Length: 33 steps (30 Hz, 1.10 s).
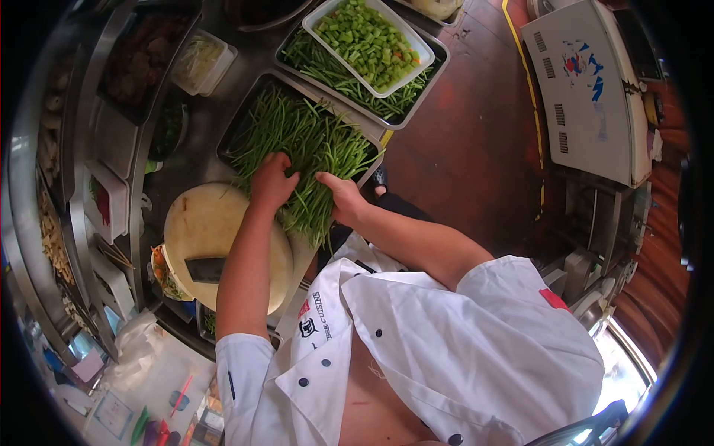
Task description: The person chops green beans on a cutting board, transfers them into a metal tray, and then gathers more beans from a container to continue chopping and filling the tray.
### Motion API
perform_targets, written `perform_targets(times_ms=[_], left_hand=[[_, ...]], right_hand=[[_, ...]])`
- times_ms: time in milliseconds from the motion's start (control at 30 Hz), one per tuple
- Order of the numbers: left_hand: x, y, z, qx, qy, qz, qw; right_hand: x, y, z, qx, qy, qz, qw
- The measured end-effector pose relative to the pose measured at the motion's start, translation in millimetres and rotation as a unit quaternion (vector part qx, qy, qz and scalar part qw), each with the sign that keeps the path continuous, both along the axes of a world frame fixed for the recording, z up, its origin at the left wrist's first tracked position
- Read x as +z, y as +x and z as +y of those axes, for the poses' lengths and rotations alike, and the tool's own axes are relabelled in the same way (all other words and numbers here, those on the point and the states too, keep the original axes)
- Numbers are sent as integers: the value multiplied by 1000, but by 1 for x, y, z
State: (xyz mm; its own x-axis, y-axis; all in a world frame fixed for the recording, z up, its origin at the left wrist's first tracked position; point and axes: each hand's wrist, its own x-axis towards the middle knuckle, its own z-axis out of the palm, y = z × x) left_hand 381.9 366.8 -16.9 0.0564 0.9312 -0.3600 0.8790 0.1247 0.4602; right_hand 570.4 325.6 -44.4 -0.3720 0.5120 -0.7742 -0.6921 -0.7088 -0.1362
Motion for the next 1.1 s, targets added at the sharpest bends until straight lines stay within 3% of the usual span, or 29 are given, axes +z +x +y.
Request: perform_targets(times_ms=[233,467,567,633,733,767,833,867,933,1000,1067,1100], left_hand=[[-5,6,-5,13,21,53,998],[2,4,-17,31,81,12,996],[22,5,-35,96,3,-57,994],[27,11,-46,198,-107,-267,937],[33,20,-45,208,-152,-359,897],[34,27,-43,210,-150,-360,896],[47,46,-33,121,-112,-186,969],[55,52,-29,124,-109,-186,969],[66,62,-25,-50,-64,5,997],[64,63,-16,-38,-72,-6,997],[69,65,-7,26,-229,-131,964],[69,66,-7,26,-227,-131,965]], right_hand=[[24,38,-14,58,27,20,998],[46,50,-3,100,16,-4,995],[27,48,-5,114,28,31,993],[20,45,-7,93,31,63,993],[14,42,-8,100,27,81,991],[13,42,-8,103,27,80,991],[10,41,-8,102,23,70,992],[8,41,-7,106,25,70,992],[9,42,-8,125,22,52,991],[10,41,-8,128,29,60,989],[12,39,-10,129,34,69,989],[13,38,-10,130,48,71,988]])
